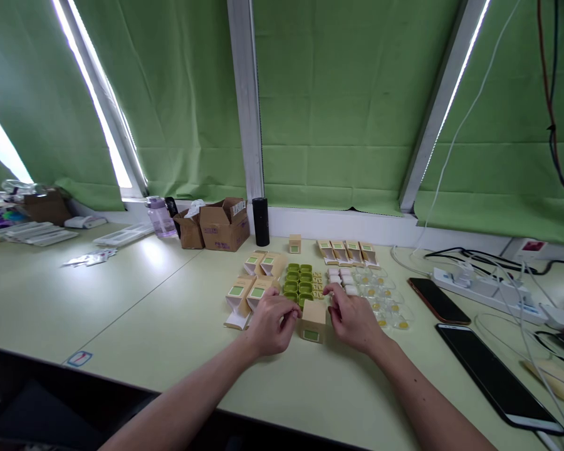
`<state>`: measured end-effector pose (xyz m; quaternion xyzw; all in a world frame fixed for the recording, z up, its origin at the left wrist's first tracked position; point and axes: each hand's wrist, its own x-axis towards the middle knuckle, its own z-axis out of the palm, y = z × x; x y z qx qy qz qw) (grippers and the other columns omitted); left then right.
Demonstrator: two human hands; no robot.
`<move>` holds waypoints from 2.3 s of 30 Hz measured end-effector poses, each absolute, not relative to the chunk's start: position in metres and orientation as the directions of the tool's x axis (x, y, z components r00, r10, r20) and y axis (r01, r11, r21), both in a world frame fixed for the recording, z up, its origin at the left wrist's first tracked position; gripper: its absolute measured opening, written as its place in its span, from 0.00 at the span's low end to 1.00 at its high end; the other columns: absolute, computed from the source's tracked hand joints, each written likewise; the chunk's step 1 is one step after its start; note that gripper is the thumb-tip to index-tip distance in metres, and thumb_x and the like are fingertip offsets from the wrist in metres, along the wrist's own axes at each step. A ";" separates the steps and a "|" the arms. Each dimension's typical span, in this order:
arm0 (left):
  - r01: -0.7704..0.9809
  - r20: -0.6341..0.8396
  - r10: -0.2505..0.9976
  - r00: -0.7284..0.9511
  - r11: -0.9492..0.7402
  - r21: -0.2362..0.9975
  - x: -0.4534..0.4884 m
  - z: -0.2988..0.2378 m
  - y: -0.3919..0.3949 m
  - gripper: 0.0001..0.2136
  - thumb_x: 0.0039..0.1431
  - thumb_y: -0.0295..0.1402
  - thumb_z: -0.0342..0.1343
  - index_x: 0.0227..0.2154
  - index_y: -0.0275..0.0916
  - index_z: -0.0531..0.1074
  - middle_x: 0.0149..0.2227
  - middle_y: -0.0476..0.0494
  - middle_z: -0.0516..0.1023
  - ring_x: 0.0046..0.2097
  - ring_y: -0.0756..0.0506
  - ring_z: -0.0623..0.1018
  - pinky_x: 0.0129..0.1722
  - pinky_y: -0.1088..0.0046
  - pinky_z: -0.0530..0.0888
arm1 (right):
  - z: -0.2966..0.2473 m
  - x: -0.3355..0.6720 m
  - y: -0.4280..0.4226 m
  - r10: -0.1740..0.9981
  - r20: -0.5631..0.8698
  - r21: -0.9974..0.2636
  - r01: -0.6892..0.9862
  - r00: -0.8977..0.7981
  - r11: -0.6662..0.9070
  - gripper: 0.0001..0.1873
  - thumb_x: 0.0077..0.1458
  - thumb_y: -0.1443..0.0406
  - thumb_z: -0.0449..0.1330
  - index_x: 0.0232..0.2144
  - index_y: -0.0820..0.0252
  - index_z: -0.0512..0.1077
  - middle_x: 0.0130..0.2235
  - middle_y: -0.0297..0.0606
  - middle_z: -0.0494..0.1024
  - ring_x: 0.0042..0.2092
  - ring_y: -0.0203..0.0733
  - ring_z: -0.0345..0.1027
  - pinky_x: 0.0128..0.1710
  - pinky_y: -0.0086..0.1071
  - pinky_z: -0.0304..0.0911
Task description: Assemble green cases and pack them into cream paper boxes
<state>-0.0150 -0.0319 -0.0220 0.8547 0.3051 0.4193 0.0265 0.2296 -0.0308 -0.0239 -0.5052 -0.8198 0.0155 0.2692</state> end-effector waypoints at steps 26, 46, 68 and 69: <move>0.596 0.305 0.591 0.747 -0.798 0.086 0.012 0.026 -0.039 0.31 0.54 0.27 0.61 0.62 0.43 0.65 0.55 0.36 0.78 0.56 0.32 0.75 0.61 0.50 0.67 | -0.014 0.220 -0.035 0.931 0.336 -0.179 0.960 -0.145 0.214 0.19 0.55 0.72 0.58 0.49 0.55 0.68 0.32 0.36 0.84 0.31 0.44 0.76 0.29 0.34 0.37; 0.866 0.340 0.810 0.478 -0.500 -0.025 0.012 0.074 0.153 0.24 0.59 0.27 0.58 0.60 0.41 0.68 0.59 0.36 0.78 0.61 0.33 0.71 0.60 0.55 0.65 | -0.023 0.213 -0.038 0.895 0.411 -0.250 0.922 -0.174 0.295 0.22 0.55 0.72 0.60 0.51 0.55 0.68 0.31 0.34 0.82 0.30 0.43 0.71 0.29 0.35 0.38; 0.900 0.322 0.843 0.432 -0.428 -0.084 0.014 0.019 0.168 0.27 0.54 0.25 0.59 0.59 0.40 0.70 0.63 0.32 0.73 0.65 0.31 0.63 0.62 0.51 0.62 | -0.017 0.206 -0.045 0.859 0.450 -0.258 0.886 -0.243 0.386 0.23 0.54 0.74 0.58 0.51 0.55 0.69 0.29 0.33 0.82 0.30 0.45 0.73 0.31 0.35 0.44; 0.896 0.315 0.841 0.440 -0.434 -0.095 0.014 0.019 0.164 0.27 0.54 0.25 0.59 0.59 0.39 0.71 0.63 0.32 0.73 0.64 0.31 0.65 0.61 0.52 0.64 | -0.017 0.205 -0.046 0.860 0.448 -0.258 0.885 -0.245 0.386 0.23 0.53 0.74 0.59 0.51 0.55 0.69 0.29 0.33 0.82 0.30 0.44 0.73 0.31 0.34 0.44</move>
